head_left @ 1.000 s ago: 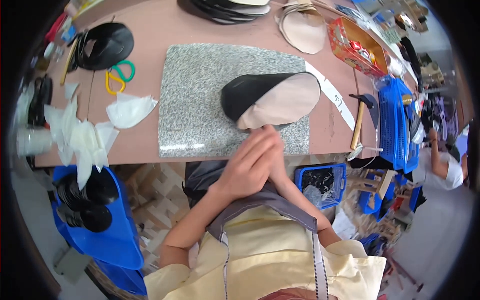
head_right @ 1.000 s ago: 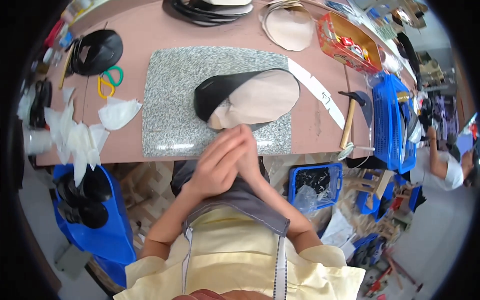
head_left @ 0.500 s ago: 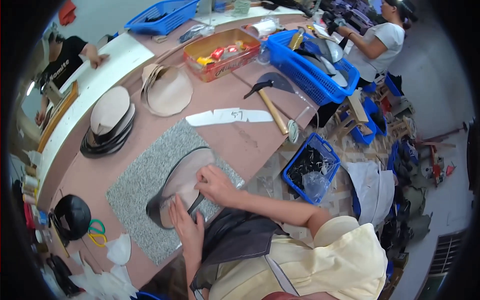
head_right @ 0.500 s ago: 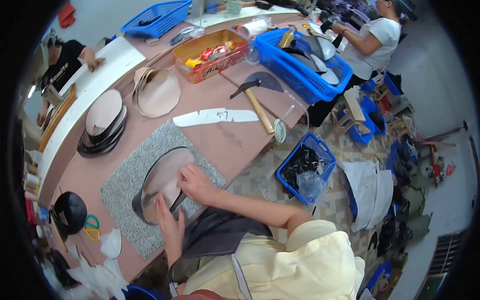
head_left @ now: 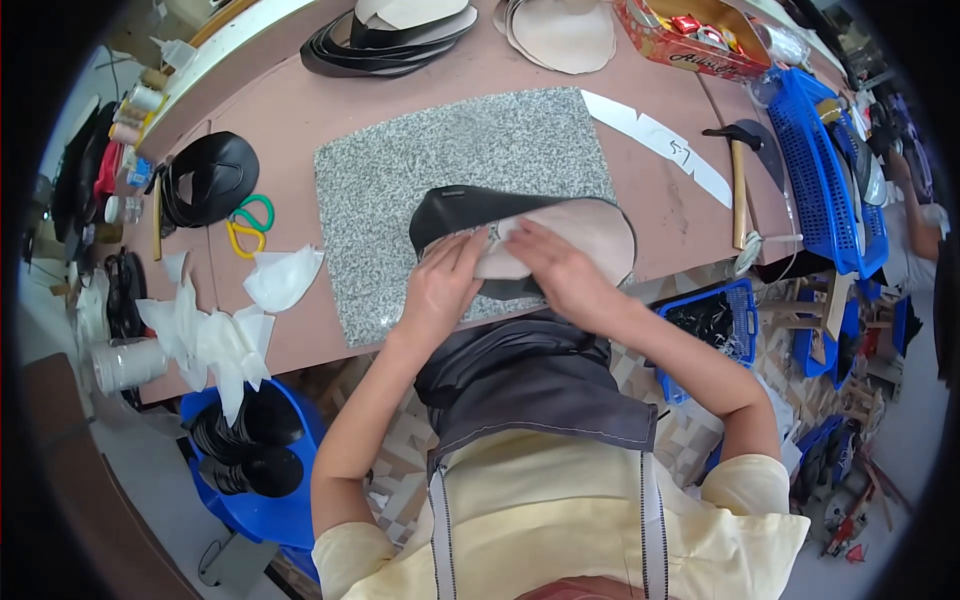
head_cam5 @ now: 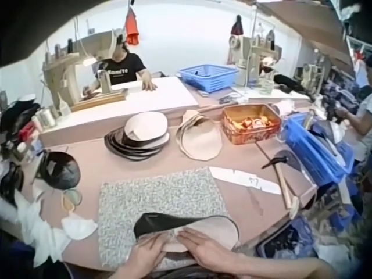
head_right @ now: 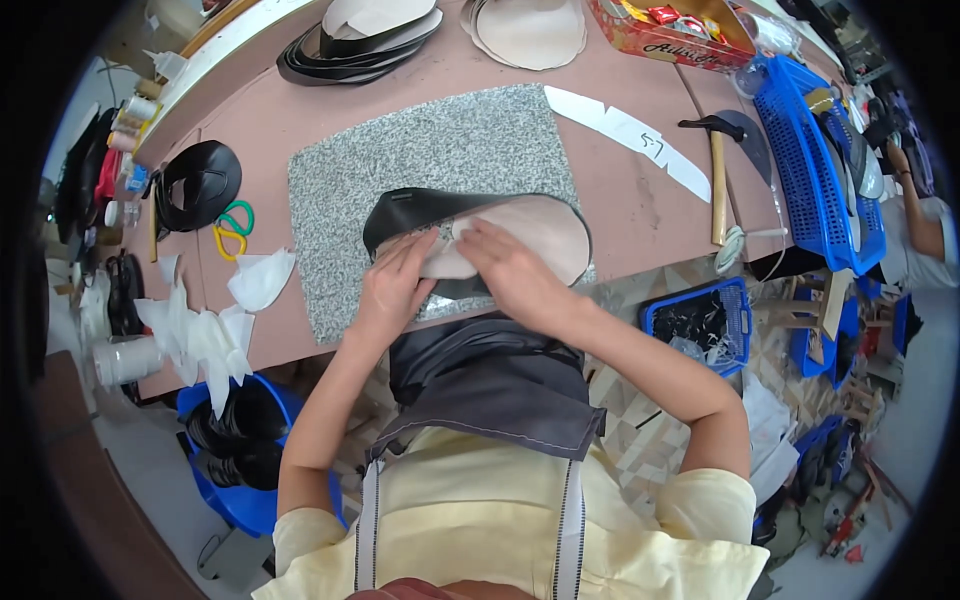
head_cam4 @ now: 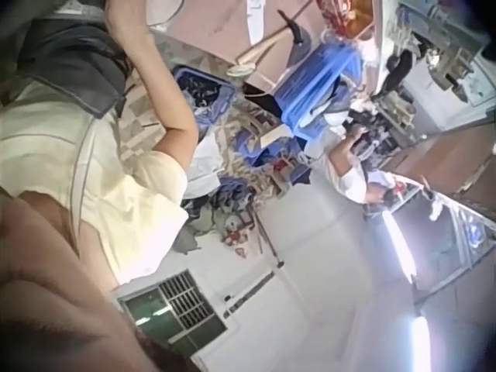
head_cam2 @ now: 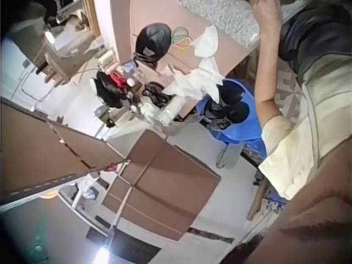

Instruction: Peeling and applying lining materials to shoe upper components at a workstation.

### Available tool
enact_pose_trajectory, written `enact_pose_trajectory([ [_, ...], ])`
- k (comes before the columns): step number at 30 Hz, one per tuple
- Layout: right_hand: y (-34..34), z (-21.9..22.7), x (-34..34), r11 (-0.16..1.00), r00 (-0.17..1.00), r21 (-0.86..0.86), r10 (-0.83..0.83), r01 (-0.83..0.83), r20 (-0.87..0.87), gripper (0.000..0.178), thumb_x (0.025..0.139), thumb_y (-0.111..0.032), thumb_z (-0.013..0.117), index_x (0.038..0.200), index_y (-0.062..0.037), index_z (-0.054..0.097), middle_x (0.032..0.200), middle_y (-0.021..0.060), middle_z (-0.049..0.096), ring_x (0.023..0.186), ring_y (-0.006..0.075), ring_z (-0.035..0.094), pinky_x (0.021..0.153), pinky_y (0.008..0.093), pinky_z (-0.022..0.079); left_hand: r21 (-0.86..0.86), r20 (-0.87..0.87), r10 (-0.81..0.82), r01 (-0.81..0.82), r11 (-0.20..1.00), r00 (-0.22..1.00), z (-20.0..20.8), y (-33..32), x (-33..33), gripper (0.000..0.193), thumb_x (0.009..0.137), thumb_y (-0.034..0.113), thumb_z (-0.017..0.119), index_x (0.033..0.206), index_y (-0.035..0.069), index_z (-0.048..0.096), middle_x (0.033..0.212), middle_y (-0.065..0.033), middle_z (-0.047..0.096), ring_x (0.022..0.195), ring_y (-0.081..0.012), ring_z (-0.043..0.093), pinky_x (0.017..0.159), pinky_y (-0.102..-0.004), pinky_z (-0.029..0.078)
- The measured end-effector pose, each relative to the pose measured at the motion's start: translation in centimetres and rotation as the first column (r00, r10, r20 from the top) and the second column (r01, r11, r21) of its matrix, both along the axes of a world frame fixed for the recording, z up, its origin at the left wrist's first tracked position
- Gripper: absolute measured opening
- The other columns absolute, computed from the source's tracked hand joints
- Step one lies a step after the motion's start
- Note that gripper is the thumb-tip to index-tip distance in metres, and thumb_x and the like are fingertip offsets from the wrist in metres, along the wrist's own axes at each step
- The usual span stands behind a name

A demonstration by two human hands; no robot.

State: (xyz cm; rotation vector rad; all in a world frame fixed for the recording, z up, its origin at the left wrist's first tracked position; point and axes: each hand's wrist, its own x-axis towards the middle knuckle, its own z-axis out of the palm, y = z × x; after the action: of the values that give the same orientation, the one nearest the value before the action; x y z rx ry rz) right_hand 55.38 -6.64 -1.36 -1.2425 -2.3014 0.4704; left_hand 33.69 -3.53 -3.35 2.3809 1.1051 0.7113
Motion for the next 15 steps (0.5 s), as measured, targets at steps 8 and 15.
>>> enact_pose_trajectory([
  [8, -1.6, -0.2, -0.1, 0.998, 0.984, -0.014, 0.07, -0.069, 0.166, 0.053, 0.075, 0.001, 0.059, 0.128, 0.0044, 0.056, 0.131, 0.0215, 0.056, 0.131, 0.0371, 0.047, 0.112, 0.0458, 0.036, 0.153, -0.049, -0.129, 0.135, 0.979, 0.99, -1.0, 0.5, -0.5, 0.052, 0.069, 0.001, 0.072, 0.12, 0.002, 0.062, 0.112, -0.0184, 0.067, 0.108, -0.0349, 0.064, 0.095, -0.0428, 0.051],
  [15, -2.9, -1.7, 0.1, 0.986, 0.96, 0.143, 0.045, -0.087, 0.275, 0.051, 0.077, -0.007, 0.057, 0.126, 0.0046, 0.056, 0.132, 0.0204, 0.055, 0.129, 0.036, 0.049, 0.113, 0.0459, 0.034, 0.219, -0.2, -0.181, 0.224, 0.95, 0.963, -1.0, 0.0, -1.7, 0.049, 0.073, 0.005, 0.07, 0.121, 0.001, 0.061, 0.121, -0.0161, 0.063, 0.114, -0.0336, 0.06, 0.101, -0.0439, 0.046],
])
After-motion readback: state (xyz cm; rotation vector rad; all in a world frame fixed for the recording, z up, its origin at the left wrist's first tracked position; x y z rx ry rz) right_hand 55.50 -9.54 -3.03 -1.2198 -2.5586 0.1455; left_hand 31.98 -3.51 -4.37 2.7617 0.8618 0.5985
